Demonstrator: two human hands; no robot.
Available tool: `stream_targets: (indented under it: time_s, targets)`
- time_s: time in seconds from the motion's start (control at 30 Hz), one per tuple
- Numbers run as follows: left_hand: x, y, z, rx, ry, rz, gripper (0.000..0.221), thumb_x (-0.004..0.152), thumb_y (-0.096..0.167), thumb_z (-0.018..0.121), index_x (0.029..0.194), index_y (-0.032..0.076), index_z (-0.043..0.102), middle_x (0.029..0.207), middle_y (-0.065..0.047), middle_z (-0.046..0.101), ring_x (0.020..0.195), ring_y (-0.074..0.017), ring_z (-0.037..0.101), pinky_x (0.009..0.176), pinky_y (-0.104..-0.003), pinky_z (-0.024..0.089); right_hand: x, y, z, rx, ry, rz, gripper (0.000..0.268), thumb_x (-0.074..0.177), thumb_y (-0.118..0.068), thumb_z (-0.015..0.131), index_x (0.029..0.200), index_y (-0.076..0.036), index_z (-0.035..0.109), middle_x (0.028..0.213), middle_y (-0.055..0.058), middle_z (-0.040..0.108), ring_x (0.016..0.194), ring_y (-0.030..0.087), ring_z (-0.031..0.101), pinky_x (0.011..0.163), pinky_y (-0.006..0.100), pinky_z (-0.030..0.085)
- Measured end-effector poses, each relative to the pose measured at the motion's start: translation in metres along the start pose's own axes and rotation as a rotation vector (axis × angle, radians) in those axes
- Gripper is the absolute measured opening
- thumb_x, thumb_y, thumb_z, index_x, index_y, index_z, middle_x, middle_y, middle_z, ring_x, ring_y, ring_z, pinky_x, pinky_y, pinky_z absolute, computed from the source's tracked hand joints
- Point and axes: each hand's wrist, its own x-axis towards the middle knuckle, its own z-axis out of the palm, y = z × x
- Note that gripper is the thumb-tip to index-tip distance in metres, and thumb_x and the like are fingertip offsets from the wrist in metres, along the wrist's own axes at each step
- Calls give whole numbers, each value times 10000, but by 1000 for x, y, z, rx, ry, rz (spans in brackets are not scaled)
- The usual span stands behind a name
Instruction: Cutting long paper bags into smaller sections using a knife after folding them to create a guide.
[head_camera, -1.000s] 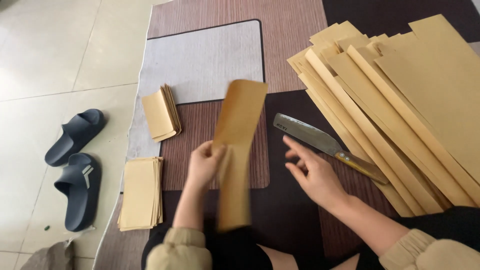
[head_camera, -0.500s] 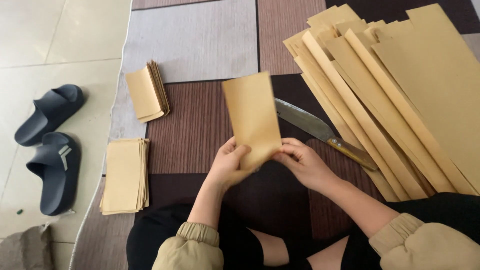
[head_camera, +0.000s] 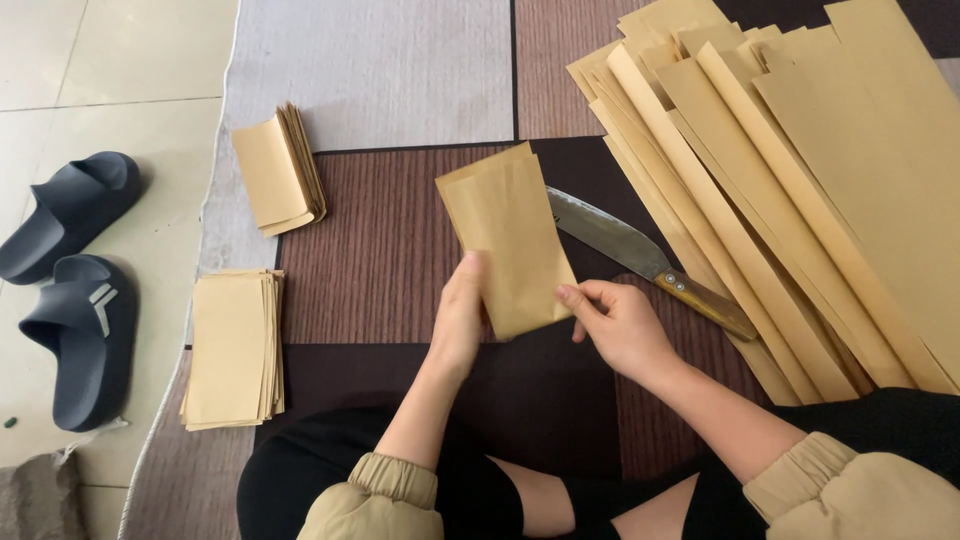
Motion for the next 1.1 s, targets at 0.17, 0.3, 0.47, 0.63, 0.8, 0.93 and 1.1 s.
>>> stream_targets:
  time_s: [0.17, 0.3, 0.47, 0.63, 0.8, 0.93, 1.1]
  targets:
    - [25, -38, -2, 65, 116, 138, 273, 1001, 312, 751, 1062, 48, 726, 803, -162, 782, 696, -248, 770, 575, -388, 664, 1, -7, 5, -6, 35, -51, 258, 984, -330, 736, 1051, -92, 807, 718, 133, 778, 645, 222, 667, 603, 326, 503]
    - [31, -57, -4, 250, 43, 131, 235, 956, 317, 825, 989, 87, 792, 733, -72, 756, 645, -137, 696, 526, -309, 615, 5, -4, -5, -27, 366, -521, 642, 931, -246, 839, 1438, 7, 538, 1373, 286, 556, 1057, 429, 676, 857, 485, 546]
    - [7, -43, 14, 471, -212, 71, 228, 947, 268, 810, 967, 42, 819, 741, -90, 763, 692, -159, 685, 578, -335, 589, -1, -22, -18, -147, 463, -783, 796, 927, -221, 875, 1572, -35, 447, 1456, 135, 602, 1306, 335, 589, 1129, 433, 380]
    - [0, -27, 13, 553, -294, 60, 236, 931, 248, 805, 950, 13, 830, 698, -89, 751, 669, -149, 690, 563, -315, 591, 3, -18, -26, -284, 474, -706, 486, 885, -389, 900, 1305, -224, 721, 1252, -125, 725, 1152, 144, 579, 1062, 350, 250]
    - [5, -40, 6, 584, -342, 74, 259, 924, 244, 811, 917, -15, 815, 689, -126, 755, 663, -168, 674, 571, -315, 569, 2, -21, -29, -202, 475, -648, 194, 902, -345, 895, 1079, -296, 832, 912, -166, 722, 978, 112, 536, 1012, 272, 311]
    - [4, -41, 7, 564, -336, 87, 277, 933, 256, 801, 900, -18, 810, 673, -136, 756, 647, -167, 679, 560, -323, 573, 0, -21, -29, -159, 471, -589, 180, 915, -327, 886, 1083, -295, 833, 873, -161, 713, 962, 89, 530, 1020, 251, 301]
    - [4, -33, 15, 356, -249, 191, 233, 934, 268, 829, 902, 39, 794, 667, -77, 746, 640, -132, 688, 553, -282, 581, -2, -24, -30, -127, 446, -617, 110, 936, -265, 877, 1028, -219, 840, 863, -104, 734, 954, 118, 548, 1016, 253, 361]
